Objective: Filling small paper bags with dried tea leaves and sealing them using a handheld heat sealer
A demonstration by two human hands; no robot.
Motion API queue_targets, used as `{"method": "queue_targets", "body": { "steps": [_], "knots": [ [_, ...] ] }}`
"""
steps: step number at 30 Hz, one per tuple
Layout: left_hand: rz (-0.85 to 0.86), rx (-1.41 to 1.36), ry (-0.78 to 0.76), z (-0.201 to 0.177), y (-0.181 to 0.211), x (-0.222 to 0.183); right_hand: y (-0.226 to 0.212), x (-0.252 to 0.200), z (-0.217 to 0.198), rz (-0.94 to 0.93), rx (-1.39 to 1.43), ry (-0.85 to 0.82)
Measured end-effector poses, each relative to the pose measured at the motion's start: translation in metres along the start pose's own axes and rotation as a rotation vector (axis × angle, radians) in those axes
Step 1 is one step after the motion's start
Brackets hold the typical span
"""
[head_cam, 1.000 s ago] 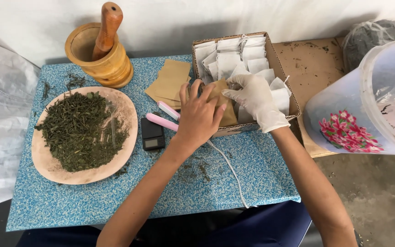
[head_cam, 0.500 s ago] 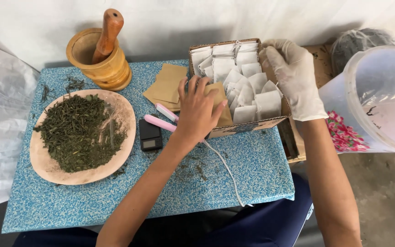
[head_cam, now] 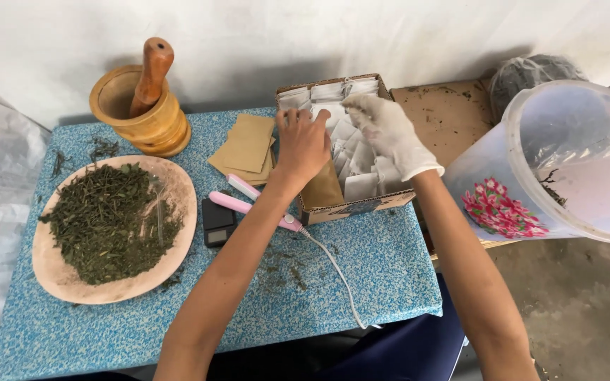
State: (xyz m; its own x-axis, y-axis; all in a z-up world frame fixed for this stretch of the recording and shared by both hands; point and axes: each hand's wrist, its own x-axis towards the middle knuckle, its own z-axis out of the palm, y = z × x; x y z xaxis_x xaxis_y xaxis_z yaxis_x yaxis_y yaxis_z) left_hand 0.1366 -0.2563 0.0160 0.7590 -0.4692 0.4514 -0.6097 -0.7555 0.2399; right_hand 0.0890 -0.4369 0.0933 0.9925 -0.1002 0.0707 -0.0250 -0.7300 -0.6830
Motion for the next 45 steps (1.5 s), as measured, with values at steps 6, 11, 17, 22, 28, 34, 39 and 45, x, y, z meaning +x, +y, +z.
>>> {"method": "queue_targets", "body": {
  "steps": [6, 11, 17, 22, 28, 34, 39, 45],
  "knots": [
    [-0.009, -0.014, 0.009, 0.016, -0.001, 0.002, 0.029, 0.022, 0.025, 0.088, -0.117, -0.081],
    [-0.022, -0.069, 0.000, 0.016, -0.002, 0.005, 0.036, 0.025, 0.038, 0.192, -0.066, -0.053],
    [0.020, -0.156, 0.002, 0.002, 0.003, 0.004, -0.003, -0.003, 0.025, 0.250, 0.127, -0.039],
    [0.039, -0.191, 0.024, -0.001, 0.003, 0.004, -0.039, -0.026, 0.007, 0.283, 0.213, -0.029],
    [0.007, -0.233, -0.009, -0.006, 0.003, 0.004, 0.000, 0.003, 0.023, 0.183, 0.380, 0.068],
    [-0.061, -0.527, 0.097, -0.029, 0.008, 0.005, 0.003, -0.004, 0.014, -0.093, 0.523, 0.218],
    [-0.107, -0.800, 0.331, -0.038, 0.010, 0.018, -0.004, -0.006, -0.001, -0.273, 0.736, 0.247],
    [0.004, -0.971, 0.417, -0.087, 0.023, 0.008, -0.045, -0.044, -0.021, -0.385, 0.634, 0.302]
  ]
}}
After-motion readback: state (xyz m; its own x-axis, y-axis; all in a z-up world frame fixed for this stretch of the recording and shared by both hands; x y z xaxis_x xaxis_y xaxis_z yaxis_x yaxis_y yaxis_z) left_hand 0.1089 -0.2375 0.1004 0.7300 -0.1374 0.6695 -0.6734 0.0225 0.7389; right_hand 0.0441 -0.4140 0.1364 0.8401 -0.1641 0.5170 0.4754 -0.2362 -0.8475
